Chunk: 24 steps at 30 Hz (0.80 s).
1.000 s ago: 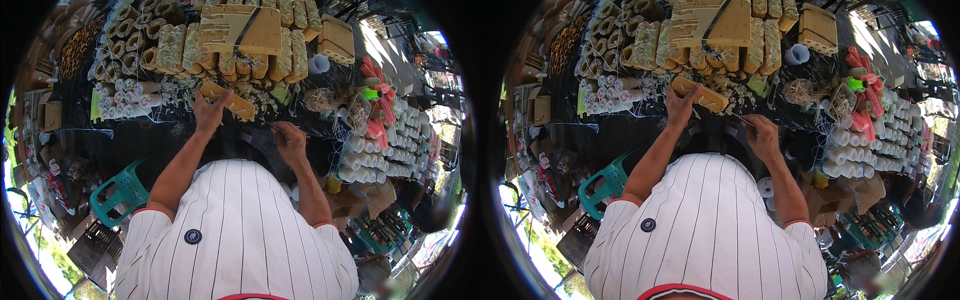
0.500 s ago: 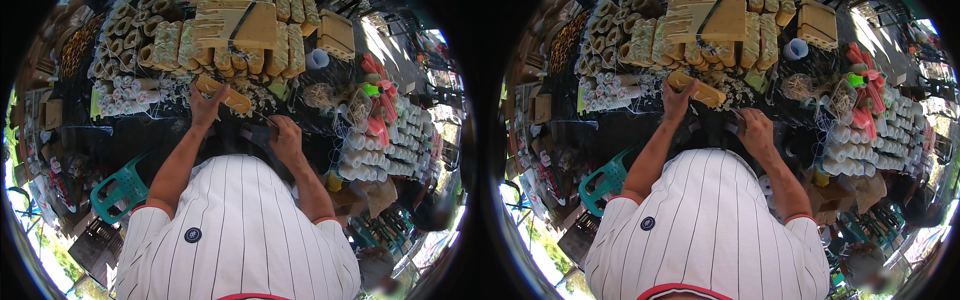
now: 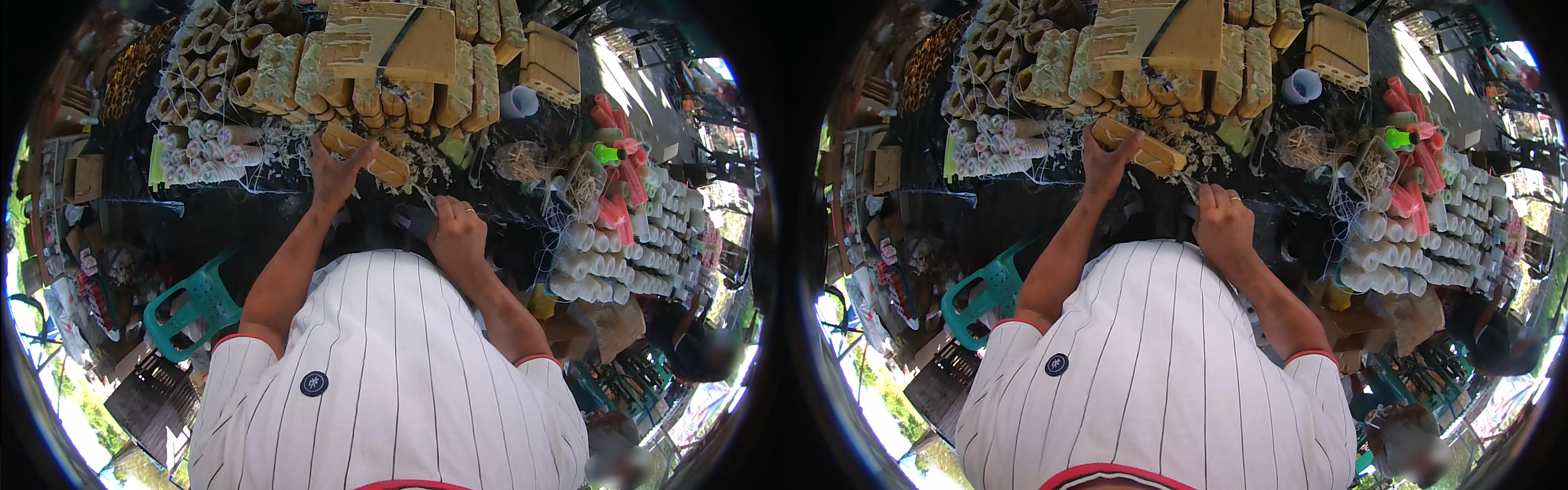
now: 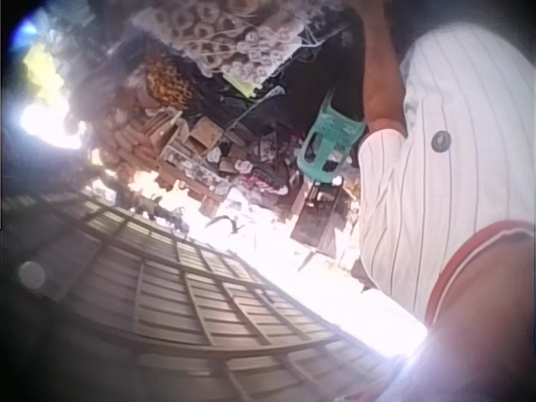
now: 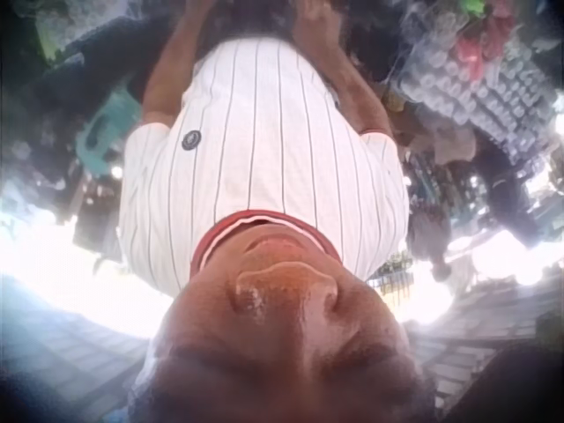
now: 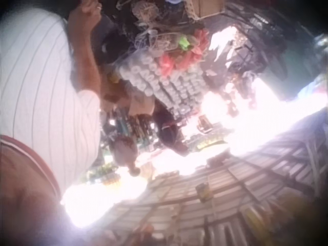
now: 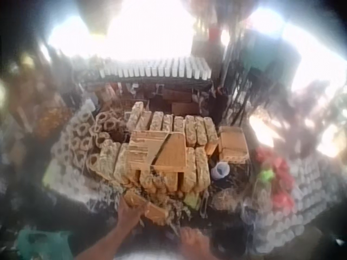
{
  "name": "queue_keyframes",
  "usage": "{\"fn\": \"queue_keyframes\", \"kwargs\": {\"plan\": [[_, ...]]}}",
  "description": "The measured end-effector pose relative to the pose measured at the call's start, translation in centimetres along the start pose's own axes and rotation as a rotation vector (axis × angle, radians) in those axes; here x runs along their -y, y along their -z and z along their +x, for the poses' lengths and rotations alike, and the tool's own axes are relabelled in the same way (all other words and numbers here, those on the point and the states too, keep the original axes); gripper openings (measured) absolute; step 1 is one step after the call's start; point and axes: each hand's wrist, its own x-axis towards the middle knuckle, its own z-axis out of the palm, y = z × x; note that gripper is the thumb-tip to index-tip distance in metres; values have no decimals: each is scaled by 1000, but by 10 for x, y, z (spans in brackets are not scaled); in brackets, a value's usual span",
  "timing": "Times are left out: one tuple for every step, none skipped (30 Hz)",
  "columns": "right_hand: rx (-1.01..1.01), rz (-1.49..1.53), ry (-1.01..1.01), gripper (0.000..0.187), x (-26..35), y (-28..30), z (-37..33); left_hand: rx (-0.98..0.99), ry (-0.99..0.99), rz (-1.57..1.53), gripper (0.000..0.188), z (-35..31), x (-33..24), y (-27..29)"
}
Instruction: The person assembles yellow plastic beehive frames by inserting green plastic spacers and tying them with white string. They repeatedly pick up frames, insert spacers, and secure them with string, stacking completed units on the table.
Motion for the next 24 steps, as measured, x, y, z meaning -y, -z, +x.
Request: {"fn": "queue_keyframes", "kwargs": {"plan": [[-11,-9,-5,40,1,-2,-2,-1,-8,8,83,-2,-3,-1],[-8,-14,-14,40,1,-3,-4,5,2,-19,83,-4,-6,-1],[-4,-20,-24,39,1,-4,-6,12,13,-46,84,-8,-8,-1],[1,-24,-31,39,3,-5,-6,14,24,-74,84,-10,-12,0],[11,-15,-44,37,5,-4,-5,7,17,-64,84,-8,-7,1],[20,-6,-58,35,7,-3,-3,0,11,-53,84,-5,0,2],[33,1,-74,32,8,-2,-4,-4,9,-45,84,-4,2,1],[36,-3,-70,32,8,-2,-5,-8,16,-42,84,-4,5,1],[41,-6,-65,32,8,-2,-5,-11,22,-39,83,-4,8,1],[41,-9,-60,32,8,-2,-4,-14,26,-36,83,-4,7,0],[47,-10,-52,33,8,-1,-3,-14,16,-59,84,-4,7,0],[52,-11,-44,33,7,0,-2,-14,5,-82,84,-4,6,-1],[60,-11,-38,33,7,0,-2,-13,-3,-103,84,-6,4,-2],[59,-9,-41,32,7,0,-2,-5,9,-124,84,-7,2,-3],[59,-6,-45,32,6,-1,-3,3,21,-145,84,-7,-1,-4],[60,-2,-45,31,5,-2,-2,7,34,-167,84,-9,-1,-3],[56,4,-38,29,6,-1,-1,4,20,-147,83,-7,3,-1],[51,10,-31,27,6,-1,0,0,6,-128,82,-5,7,0],[46,13,-27,26,5,0,1,2,-7,-109,81,-4,5,0],[48,20,-30,26,4,0,2,14,15,-137,81,-5,4,0],[51,25,-32,27,3,0,3,27,38,-166,80,-6,2,-1],[55,34,-32,28,3,1,4,36,61,-193,80,-8,0,0],[67,61,-56,24,3,3,6,44,46,-211,81,-9,-1,0],[80,88,-80,21,3,7,9,53,32,-229,82,-10,-4,0]]}}
